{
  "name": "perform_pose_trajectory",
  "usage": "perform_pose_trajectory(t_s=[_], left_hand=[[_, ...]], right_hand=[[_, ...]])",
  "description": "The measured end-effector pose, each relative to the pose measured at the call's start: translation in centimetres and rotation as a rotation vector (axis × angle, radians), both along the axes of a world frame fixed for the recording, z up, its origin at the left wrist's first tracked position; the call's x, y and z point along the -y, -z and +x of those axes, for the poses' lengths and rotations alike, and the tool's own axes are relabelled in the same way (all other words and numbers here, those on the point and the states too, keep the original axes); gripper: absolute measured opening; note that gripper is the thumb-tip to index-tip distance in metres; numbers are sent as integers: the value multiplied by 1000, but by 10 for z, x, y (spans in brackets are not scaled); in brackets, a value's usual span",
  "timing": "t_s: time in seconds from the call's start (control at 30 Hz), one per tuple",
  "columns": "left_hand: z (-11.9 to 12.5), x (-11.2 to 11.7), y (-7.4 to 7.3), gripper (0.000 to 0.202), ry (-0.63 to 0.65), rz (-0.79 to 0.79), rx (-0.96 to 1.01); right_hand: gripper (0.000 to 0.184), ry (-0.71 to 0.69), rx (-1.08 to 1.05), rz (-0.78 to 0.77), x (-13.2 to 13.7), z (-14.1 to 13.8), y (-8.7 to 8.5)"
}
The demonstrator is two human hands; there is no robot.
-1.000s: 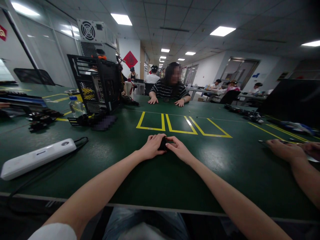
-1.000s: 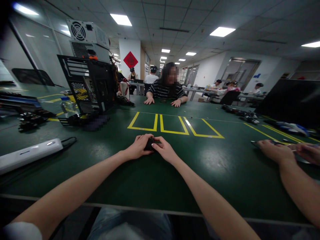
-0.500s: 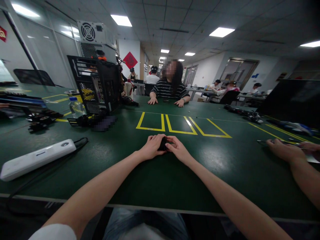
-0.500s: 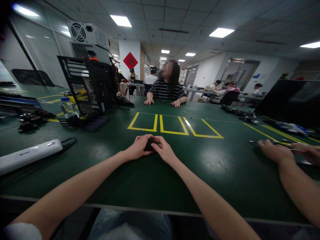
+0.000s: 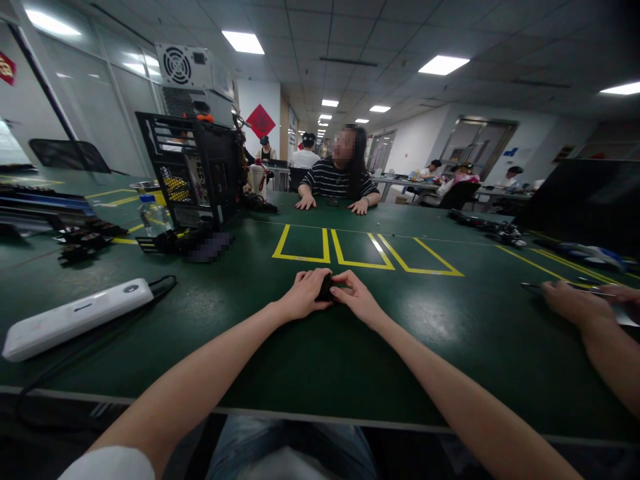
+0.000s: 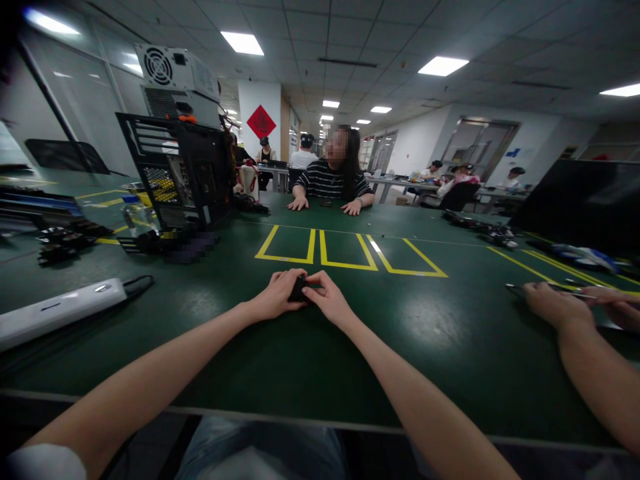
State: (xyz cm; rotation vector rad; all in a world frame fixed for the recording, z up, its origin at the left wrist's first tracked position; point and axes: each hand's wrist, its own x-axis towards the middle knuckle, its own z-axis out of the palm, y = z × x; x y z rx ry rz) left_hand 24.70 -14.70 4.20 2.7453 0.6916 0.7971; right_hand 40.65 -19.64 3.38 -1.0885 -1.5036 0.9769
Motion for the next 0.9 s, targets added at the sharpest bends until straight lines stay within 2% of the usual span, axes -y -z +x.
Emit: perform_pose_trajectory(t_s=[0.13,0.37,0.53,0.7,0.9], left_hand=[[-1,0,-1,56,-6,-14,-3],[-1,-1,2,54,-2,-6,9],[0,-1,2,54,0,1,9],[-1,1,-2,54,8,-15,-5],[-2,1,-2,53,13,-19,-8]], right_hand=[[33,5,11,-39,0,1,-1],[30,-88,-45,5,3,3,-2],[22,-19,-51,-14,2,0,-1],[31,9,-25,-25,1,1,-3],[31,-64,-30,-27,2,3,-3]])
